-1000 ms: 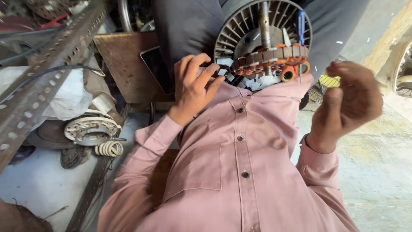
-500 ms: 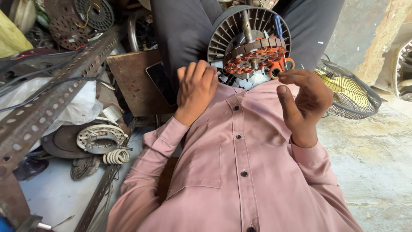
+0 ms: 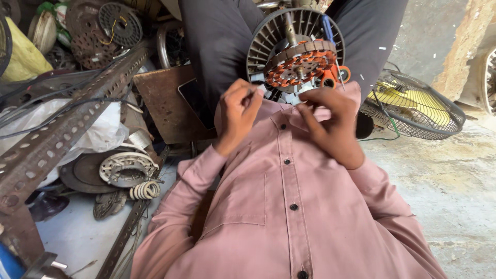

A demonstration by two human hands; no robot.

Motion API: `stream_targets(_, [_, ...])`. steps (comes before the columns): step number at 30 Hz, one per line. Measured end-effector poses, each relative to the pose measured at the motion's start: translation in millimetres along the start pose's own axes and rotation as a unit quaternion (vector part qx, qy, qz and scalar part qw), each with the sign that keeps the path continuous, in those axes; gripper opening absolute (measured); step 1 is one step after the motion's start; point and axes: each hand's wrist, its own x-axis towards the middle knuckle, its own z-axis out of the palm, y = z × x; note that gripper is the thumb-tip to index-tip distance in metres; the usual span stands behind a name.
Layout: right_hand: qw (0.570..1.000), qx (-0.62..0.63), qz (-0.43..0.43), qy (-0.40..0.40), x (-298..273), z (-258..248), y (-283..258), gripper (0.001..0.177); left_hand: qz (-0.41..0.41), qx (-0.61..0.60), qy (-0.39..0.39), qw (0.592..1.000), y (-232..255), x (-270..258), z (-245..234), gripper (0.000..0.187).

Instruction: The person sits and works on a disassembled electrical motor rotor, using a screwdriver to adjust the copper windings and commutator segments. They manipulate the wires and components with their hands, occasionally using the tool to pry or align parts.

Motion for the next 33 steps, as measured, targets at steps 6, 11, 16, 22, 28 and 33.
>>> stream_targets(6, [0.928, 0.327, 0.176, -0.029, -5.8, 24.0, 21.5, 0.012, 0.137, -0.031, -0.063, 0.988, 35.9, -8.6, 2.1, 0.012])
stream_targets(11, [0.911, 0.366, 0.185, -0.040, -11.6, 10.5, 28.2, 0.005, 0.205, 0.008, -0.037, 0.978, 56.8, -6.9, 4.6, 0.012])
stream_targets(16, [0.912, 0.369, 0.163, -0.067, -8.7, -3.9, 26.2, 0.009, 0.099, -0.136, -0.107, 0.980, 54.0, -5.6, 12.3, 0.012])
stream_targets(22, [0.796, 0.575, 0.171, -0.075, -9.4, 3.4, 48.6, 0.018, 0.034, -0.258, -0.117, 0.958, 61.7, -16.0, 25.2, 0.015])
stream_targets(28, [0.793, 0.592, 0.140, -0.033, -24.6, 14.4, 55.1, 0.017, 0.064, -0.241, -0.085, 0.965, 70.3, -19.6, 28.2, 0.014])
stream_targets(33, [0.812, 0.575, 0.100, 0.026, -27.6, 23.5, 42.2, 0.017, 0.080, -0.243, -0.072, 0.964, 69.3, -20.3, 29.9, 0.012])
